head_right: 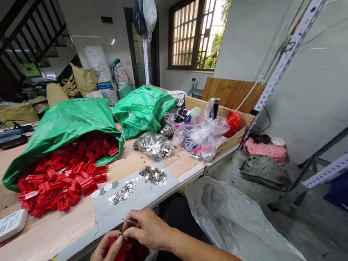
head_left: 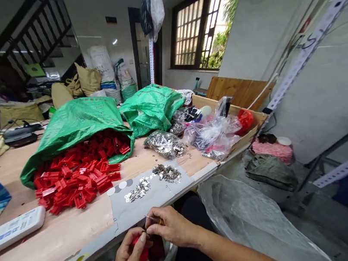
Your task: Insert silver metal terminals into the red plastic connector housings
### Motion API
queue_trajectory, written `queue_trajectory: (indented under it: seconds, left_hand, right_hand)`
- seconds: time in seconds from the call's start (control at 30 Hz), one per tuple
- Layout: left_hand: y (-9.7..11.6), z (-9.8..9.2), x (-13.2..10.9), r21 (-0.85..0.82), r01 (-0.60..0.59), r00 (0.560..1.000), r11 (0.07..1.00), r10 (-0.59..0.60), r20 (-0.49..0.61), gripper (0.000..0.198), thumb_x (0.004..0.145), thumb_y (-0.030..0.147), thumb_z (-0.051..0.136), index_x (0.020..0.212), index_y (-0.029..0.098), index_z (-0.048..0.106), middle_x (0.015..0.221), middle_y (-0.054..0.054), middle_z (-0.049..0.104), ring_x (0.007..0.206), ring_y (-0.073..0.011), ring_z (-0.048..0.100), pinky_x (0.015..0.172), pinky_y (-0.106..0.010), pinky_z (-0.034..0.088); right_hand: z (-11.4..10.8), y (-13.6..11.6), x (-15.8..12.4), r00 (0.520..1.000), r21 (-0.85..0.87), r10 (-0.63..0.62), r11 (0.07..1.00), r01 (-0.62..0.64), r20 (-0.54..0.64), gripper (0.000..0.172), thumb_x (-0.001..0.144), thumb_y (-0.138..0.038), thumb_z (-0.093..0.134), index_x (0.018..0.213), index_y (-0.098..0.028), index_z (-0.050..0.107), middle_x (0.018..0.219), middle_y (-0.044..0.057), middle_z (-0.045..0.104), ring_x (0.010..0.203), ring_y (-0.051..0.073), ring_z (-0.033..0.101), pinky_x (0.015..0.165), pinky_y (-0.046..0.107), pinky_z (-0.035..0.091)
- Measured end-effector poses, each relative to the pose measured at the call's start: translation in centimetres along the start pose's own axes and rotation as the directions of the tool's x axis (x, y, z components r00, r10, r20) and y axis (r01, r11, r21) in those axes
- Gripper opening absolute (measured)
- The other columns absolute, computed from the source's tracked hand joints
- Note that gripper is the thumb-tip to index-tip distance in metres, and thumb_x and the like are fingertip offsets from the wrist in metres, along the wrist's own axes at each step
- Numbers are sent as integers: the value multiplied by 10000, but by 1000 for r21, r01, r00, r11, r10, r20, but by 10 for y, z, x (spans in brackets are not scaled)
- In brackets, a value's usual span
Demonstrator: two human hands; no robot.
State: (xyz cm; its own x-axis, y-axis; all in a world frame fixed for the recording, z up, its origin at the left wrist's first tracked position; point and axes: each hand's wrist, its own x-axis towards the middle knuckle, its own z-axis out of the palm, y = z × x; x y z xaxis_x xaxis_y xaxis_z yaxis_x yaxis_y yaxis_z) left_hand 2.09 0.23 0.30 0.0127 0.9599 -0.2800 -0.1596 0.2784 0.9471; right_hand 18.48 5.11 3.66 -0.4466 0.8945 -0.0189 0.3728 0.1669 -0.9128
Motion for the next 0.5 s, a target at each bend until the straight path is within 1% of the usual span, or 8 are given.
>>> queue_trajectory:
  seconds: [0.07, 0.13, 0.23, 0.3, 0.37, 0.43, 0.5]
  left_hand:
    - [-1, 0, -1, -41, 29, 1000, 999, -30, -5, 377, 708, 531, 692, 863, 191, 636, 688, -8, 669, 505, -114, 534, 489, -219, 451]
    - [-1, -1, -1, -25, 10, 1000, 1000, -10, -23, 372, 710, 523, 695, 881, 198, 640, 693, -7, 668, 527, -125, 550, 506, -223, 461]
    - [0, -4, 0, 74, -76, 992, 994, 83, -98, 381, 678, 512, 723, 910, 214, 671, 766, -21, 679, 674, -187, 618, 564, -239, 494]
    - [1, -5, 0, 167, -138, 979, 976, 159, -124, 367, 674, 508, 723, 909, 228, 692, 837, -33, 682, 746, -214, 625, 588, -247, 504]
    - [3, -7, 0, 260, -223, 963, 940, 254, -94, 306, 689, 494, 714, 859, 239, 706, 876, -42, 676, 763, -220, 611, 615, -253, 504]
    - [4, -7, 1, 310, -313, 940, 898, 340, -36, 243, 700, 474, 710, 791, 249, 710, 874, -51, 669, 788, -233, 597, 678, -267, 503]
    - [4, -6, 1, 311, -346, 931, 885, 366, -6, 211, 700, 462, 713, 758, 259, 712, 853, -57, 662, 807, -247, 586, 718, -278, 498]
  right_hand:
    - [2, 3, 0, 1000, 6, 14, 1000, -14, -16, 64, 767, -221, 643, 814, -185, 666, 717, -32, 641, 666, 109, 539, 617, 185, 391]
    - [4, 5, -1, 999, -1, 26, 1000, -26, -20, 52, 762, -224, 644, 776, -178, 664, 670, -39, 614, 639, 102, 514, 593, 180, 375]
    - [6, 6, -3, 999, -20, 35, 999, -35, -14, 75, 773, -240, 628, 789, -178, 667, 666, -38, 611, 616, 95, 498, 569, 176, 363]
    - [7, 6, -4, 1000, -49, 26, 998, -26, -9, 92, 777, -248, 618, 813, -181, 671, 692, -31, 626, 630, 99, 514, 576, 175, 370]
    - [6, 5, -5, 1000, -81, 18, 997, -18, -1, 102, 780, -243, 606, 831, -185, 673, 699, -28, 630, 638, 101, 526, 580, 174, 375]
    - [6, 3, -5, 1000, -101, 15, 995, -15, 3, 108, 782, -229, 593, 841, -188, 673, 694, -29, 627, 632, 99, 527, 577, 173, 374]
    - [4, 2, -5, 1000, -111, 17, 994, -16, 8, 111, 783, -220, 587, 845, -189, 674, 688, -32, 624, 619, 95, 519, 569, 172, 368]
